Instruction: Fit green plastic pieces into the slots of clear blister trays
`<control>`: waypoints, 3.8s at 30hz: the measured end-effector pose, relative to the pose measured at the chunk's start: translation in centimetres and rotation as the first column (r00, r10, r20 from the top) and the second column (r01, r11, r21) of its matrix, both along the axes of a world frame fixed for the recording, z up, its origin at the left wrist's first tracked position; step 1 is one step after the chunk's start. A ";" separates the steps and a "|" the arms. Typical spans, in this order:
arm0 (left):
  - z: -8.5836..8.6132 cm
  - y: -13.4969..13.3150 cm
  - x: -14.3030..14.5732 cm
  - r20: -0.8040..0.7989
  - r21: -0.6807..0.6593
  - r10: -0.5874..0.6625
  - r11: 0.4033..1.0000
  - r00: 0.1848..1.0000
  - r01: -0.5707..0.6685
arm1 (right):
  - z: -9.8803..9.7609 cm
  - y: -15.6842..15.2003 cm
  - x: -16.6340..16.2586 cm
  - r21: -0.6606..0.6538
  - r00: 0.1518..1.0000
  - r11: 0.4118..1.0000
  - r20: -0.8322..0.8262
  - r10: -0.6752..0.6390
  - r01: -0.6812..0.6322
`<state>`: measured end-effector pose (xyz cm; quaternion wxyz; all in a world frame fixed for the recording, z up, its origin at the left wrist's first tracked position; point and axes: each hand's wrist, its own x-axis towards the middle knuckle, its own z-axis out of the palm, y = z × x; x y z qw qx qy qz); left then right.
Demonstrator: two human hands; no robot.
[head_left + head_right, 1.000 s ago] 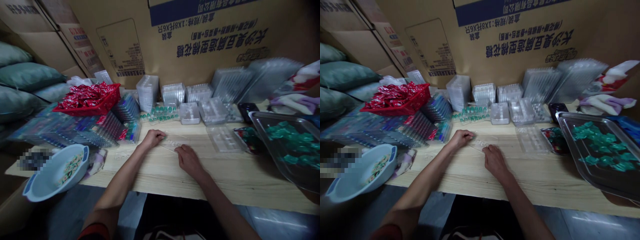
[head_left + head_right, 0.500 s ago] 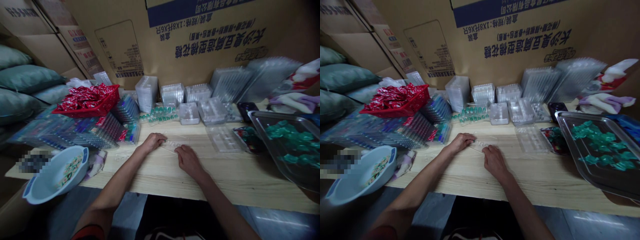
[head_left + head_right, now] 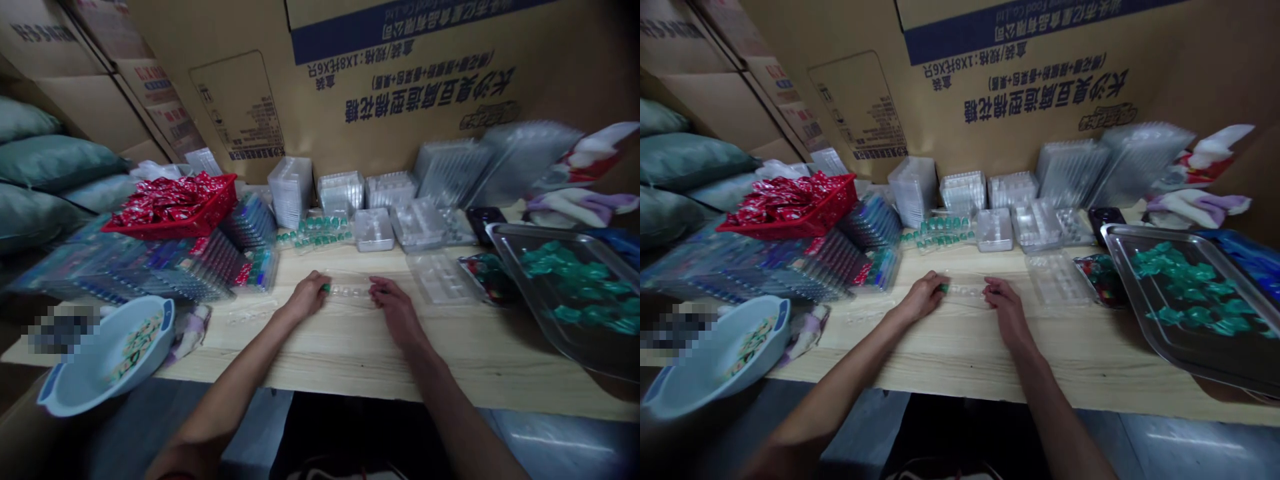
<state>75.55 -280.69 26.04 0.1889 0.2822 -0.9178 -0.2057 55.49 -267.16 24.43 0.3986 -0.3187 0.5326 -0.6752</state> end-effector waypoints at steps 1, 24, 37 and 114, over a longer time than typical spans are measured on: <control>-0.2 0.3 0.2 -0.043 0.028 0.036 0.999 0.998 -0.035 | 0.0 0.0 -0.5 -0.019 0.989 1.000 0.150 -0.018 0.021; 2.5 6.0 -9.0 -0.400 0.897 0.531 0.393 0.747 0.202 | 1.3 0.2 -0.5 -0.129 0.975 0.984 0.170 0.141 -0.120; 3.3 6.0 -7.9 -0.249 0.953 0.701 0.052 0.669 0.299 | 1.1 0.3 -0.3 -0.094 0.962 0.987 -0.256 0.101 -0.129; -1.8 0.3 -3.2 -0.238 -0.058 0.038 0.997 0.970 -0.053 | 7.5 1.5 -7.3 0.135 0.698 0.986 -0.715 0.026 0.101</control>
